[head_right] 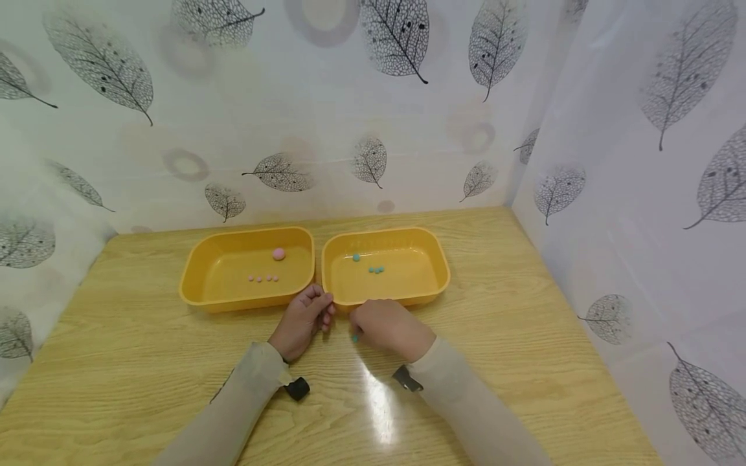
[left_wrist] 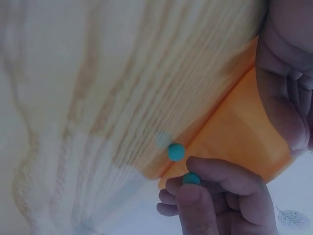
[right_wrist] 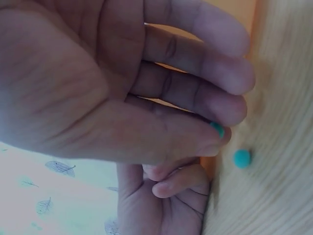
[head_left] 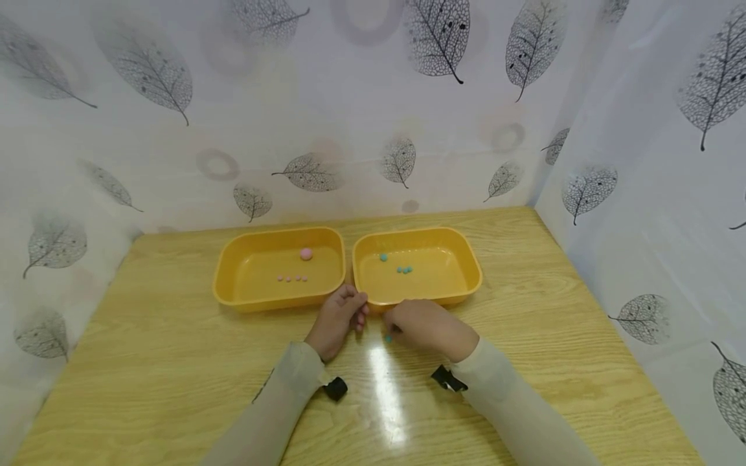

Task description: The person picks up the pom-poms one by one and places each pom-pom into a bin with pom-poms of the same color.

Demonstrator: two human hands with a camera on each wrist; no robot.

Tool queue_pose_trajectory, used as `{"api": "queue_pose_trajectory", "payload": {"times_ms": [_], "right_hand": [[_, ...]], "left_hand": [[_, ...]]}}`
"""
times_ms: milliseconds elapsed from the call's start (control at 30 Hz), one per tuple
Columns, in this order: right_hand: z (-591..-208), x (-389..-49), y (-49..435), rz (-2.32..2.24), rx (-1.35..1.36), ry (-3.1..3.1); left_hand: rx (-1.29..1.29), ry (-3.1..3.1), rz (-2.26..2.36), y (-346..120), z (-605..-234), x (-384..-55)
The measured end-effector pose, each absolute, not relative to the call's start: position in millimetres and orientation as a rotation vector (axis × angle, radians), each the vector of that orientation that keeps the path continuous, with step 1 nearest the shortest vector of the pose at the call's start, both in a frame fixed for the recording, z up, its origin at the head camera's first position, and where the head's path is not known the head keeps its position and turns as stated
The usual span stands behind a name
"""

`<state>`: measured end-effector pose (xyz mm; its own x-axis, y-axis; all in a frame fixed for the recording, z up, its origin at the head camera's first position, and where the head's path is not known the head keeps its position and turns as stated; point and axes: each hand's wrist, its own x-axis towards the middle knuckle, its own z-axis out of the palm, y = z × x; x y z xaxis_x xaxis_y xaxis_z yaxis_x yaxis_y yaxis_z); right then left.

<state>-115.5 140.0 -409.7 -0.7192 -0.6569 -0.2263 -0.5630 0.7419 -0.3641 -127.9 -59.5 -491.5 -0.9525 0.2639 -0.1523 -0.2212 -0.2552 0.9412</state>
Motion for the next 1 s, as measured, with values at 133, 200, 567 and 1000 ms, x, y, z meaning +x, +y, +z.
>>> {"api": "queue_pose_trajectory", "payload": {"times_ms": [133, 200, 567, 1000], "right_hand": [[-407.3, -116.1, 142.9, -0.381, -0.974, 2.592], [-405.8, -116.5, 144.1, -0.391, -0.992, 2.583], [-394.5, -119.0, 152.7, -0.559, -1.085, 2.707], [-378.2, -130.4, 171.9, -0.784, -0.926, 2.979]], "left_hand": [[0.056, 1.690, 2.274, -58.9, -492.2, -127.6], [0.058, 1.685, 2.276, -58.8, -491.7, -127.2], [0.063, 1.691, 2.273, -58.6, -491.6, -125.7], [0.066, 1.680, 2.280, -58.5, -491.6, -126.0]]}}
